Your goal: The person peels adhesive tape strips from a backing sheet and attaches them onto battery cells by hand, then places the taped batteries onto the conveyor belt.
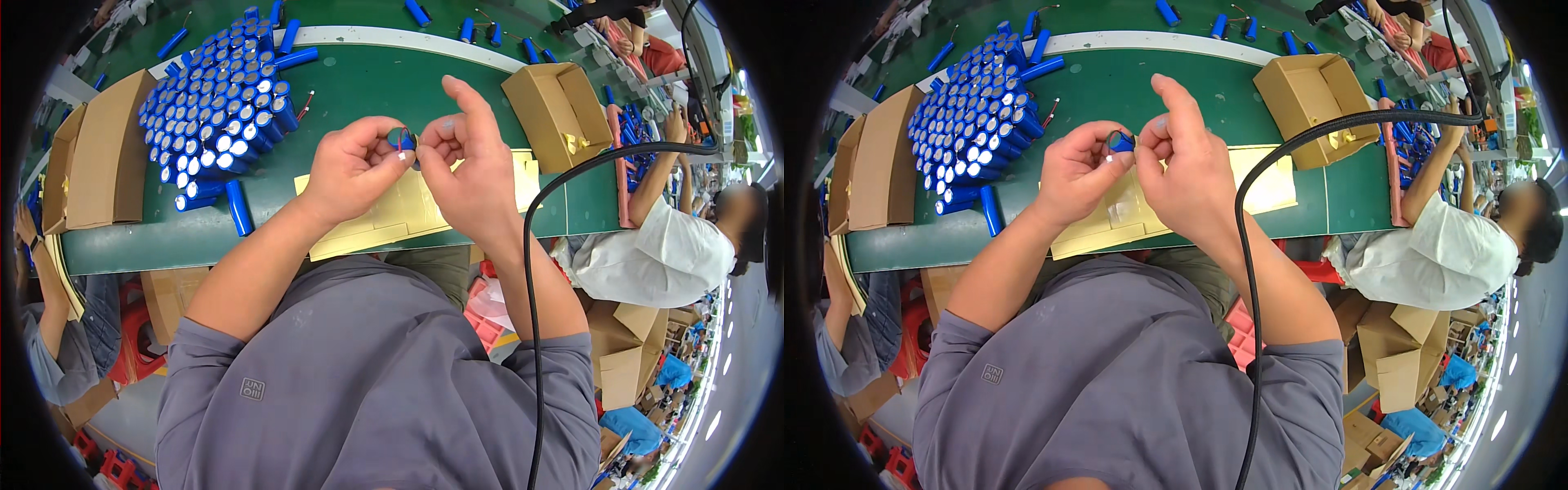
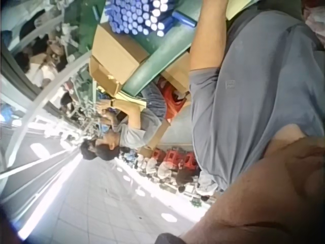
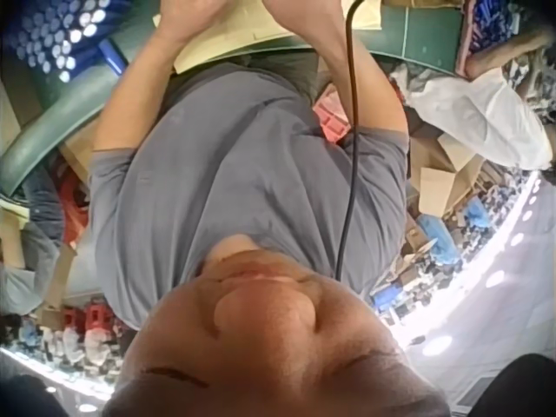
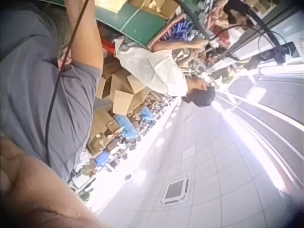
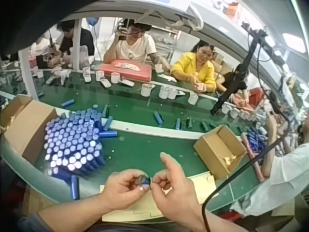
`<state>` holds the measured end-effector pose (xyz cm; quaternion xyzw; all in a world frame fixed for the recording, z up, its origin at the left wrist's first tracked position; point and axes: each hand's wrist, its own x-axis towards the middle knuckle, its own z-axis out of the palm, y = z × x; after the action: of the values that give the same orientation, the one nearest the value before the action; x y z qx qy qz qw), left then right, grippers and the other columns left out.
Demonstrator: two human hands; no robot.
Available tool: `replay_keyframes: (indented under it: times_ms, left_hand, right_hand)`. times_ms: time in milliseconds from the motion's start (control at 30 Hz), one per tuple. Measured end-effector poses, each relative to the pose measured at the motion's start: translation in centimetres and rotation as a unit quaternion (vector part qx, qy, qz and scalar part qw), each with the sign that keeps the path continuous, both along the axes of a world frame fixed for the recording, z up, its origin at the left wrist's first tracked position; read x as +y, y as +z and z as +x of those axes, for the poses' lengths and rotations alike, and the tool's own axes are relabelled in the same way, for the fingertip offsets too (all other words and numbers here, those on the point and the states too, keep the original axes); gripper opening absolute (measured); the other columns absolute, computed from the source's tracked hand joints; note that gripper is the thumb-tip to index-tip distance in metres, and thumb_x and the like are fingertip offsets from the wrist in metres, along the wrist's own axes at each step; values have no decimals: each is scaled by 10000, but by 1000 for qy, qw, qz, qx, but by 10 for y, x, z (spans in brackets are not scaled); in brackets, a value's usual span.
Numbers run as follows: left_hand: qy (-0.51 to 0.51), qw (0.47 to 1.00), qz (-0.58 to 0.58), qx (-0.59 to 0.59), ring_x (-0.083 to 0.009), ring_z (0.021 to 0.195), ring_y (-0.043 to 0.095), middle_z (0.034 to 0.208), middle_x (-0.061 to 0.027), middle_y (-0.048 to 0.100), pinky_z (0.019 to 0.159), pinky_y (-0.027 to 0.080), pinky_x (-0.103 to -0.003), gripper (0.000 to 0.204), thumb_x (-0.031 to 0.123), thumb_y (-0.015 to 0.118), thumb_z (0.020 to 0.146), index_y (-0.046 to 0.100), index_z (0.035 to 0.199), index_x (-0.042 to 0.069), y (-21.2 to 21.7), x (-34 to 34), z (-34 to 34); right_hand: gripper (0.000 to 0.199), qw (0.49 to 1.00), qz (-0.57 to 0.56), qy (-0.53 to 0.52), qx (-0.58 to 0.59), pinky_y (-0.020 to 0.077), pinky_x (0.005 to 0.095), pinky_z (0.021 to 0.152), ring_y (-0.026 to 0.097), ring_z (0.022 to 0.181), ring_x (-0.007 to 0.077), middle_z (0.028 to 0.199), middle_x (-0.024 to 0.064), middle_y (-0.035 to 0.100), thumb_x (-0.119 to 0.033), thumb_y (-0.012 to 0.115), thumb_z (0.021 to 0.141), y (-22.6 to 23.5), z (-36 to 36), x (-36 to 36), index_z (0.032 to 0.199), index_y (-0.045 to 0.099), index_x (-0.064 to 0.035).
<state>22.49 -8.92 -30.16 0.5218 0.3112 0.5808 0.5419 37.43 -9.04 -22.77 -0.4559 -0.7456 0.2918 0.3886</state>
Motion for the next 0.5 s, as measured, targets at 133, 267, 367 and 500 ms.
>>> replay_keyframes:
  times_ms: [133, 267, 367, 500]
  left_hand:
    - [39, 990, 84, 103, -26, 559, 503, 694, 1, 576, 503, 406, -183, 203, -21, 612, 778, 588, 974, 22, -4, 1, 0]
    - [54, 991, 104, 60, -28, 549, 499, 664, 11, 549, 501, 411, -189, 215, -22, 616, 783, 591, 991, 26, -5, 1, 6]
    - [31, 994, 87, 65, -31, 607, 522, 705, 7, 555, 531, 424, -185, 228, 0, 627, 800, 584, 1023, 20, -3, -2, 5]
    - [-3, 997, 77, 20, -93, 755, 563, 920, -77, 599, 609, 465, -220, 281, 2, 585, 853, 522, 1127, 2, 0, -4, -1]
  right_hand:
    - [570, 998, 7, -22, -63, 430, 193, 557, 510, 608, 70, 727, 22, 564, 53, 573, 743, -3, -2, -1, 1276, 374, 15]
    - [570, 998, -51, -35, -15, 411, 190, 544, 494, 606, 59, 738, 27, 561, 61, 549, 737, -2, -4, 1, 1277, 371, 17]
    - [570, 986, -85, -75, 119, 400, 189, 537, 489, 611, 57, 764, 34, 563, 88, 505, 717, -9, 9, 14, 1271, 387, 23]
    - [311, 966, -74, -199, 148, 420, 220, 521, 503, 607, 62, 700, -9, 557, 45, 520, 737, 5, 57, 46, 1038, 582, 0]
